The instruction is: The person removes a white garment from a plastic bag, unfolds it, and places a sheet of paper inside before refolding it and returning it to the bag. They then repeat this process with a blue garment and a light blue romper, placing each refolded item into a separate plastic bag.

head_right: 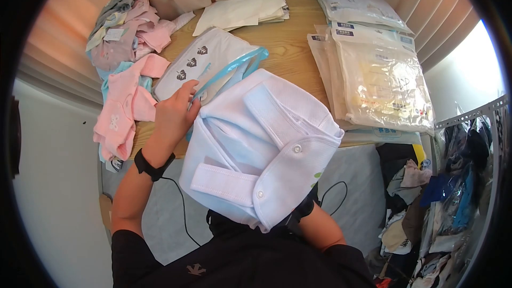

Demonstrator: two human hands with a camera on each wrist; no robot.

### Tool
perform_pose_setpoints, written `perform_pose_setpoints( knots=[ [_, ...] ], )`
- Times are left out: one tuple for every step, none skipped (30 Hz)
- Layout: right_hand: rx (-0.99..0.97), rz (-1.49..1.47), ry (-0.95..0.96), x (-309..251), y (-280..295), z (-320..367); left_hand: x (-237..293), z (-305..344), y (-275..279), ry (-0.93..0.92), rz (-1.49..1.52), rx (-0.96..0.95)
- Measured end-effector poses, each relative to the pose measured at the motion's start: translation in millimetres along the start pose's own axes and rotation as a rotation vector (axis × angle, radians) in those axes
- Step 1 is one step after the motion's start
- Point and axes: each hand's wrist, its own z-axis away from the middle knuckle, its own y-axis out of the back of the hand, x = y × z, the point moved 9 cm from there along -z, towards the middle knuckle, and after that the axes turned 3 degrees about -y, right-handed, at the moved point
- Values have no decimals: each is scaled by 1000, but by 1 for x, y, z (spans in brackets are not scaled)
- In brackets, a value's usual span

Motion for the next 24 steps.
perform_pose_setpoints(
  knots=[
    [2, -5, -4, 1, 0, 1, -1, -2, 5, 17, 13, 22],
    [0, -3, -5, 3, 0, 2, -2, -3, 9, 29, 48, 42],
    [0, -9, -8, 3, 0, 3, -3, -3, 12, 42, 82, 63],
    [1, -8, -9, 5, 0, 3, -4, -4, 16, 55, 118, 83],
    [1, -12, -12, 6, 0, 4, -5, -5, 19, 76, 146, 97],
    [1, -11, -14, 7, 0, 5, -5, -5, 23, 97, 175, 109],
    [3, -10, -14, 8, 0, 7, -5, -6, 26, 118, 205, 122],
    [4, -11, -16, 9, 1, 7, -4, -7, 29, 124, 215, 129],
    [5, -10, -16, 9, 1, 8, -2, -7, 33, 130, 225, 135],
    [2, -11, -17, 10, 1, 8, -1, -8, 36, 136, 235, 142],
    [2, -11, -16, 10, 0, 8, 1, -8, 39, 131, 242, 144],
    [3, -14, -20, 10, 1, 8, 3, -8, 42, 126, 249, 146],
    [1, -12, -19, 10, 0, 7, 4, -7, 44, 122, 255, 148],
    [-2, -11, -15, 10, 0, 7, 6, -6, 43, 90, 230, 125],
    [-3, -11, -14, 9, -1, 7, 6, -4, 42, 59, 205, 101],
    [-5, -9, -11, 9, -1, 6, 5, -2, 41, 28, 180, 78],
    [-8, -9, -10, 8, -1, 5, 3, 2, 36, -1, 164, 55],
    [-12, -10, -9, 7, -2, 3, 0, 6, 29, -30, 148, 33],
    [-18, -7, -5, 6, -3, 2, -2, 10, 24, -58, 133, 11],
    [-22, -7, -1, 5, -4, 1, -5, 14, 18, -41, 148, -32],
    [-26, 0, 4, 2, -5, -1, -6, 20, 13, -25, 164, -75],
    [-30, 1, 11, 0, -5, -3, -6, 26, 8, -10, 181, -118],
    [-35, 4, 17, -2, -6, -6, -7, 32, 10, 30, 233, -84],
    [-40, 5, 22, -4, -7, -8, -8, 39, 11, 71, 286, -51]
  ],
)
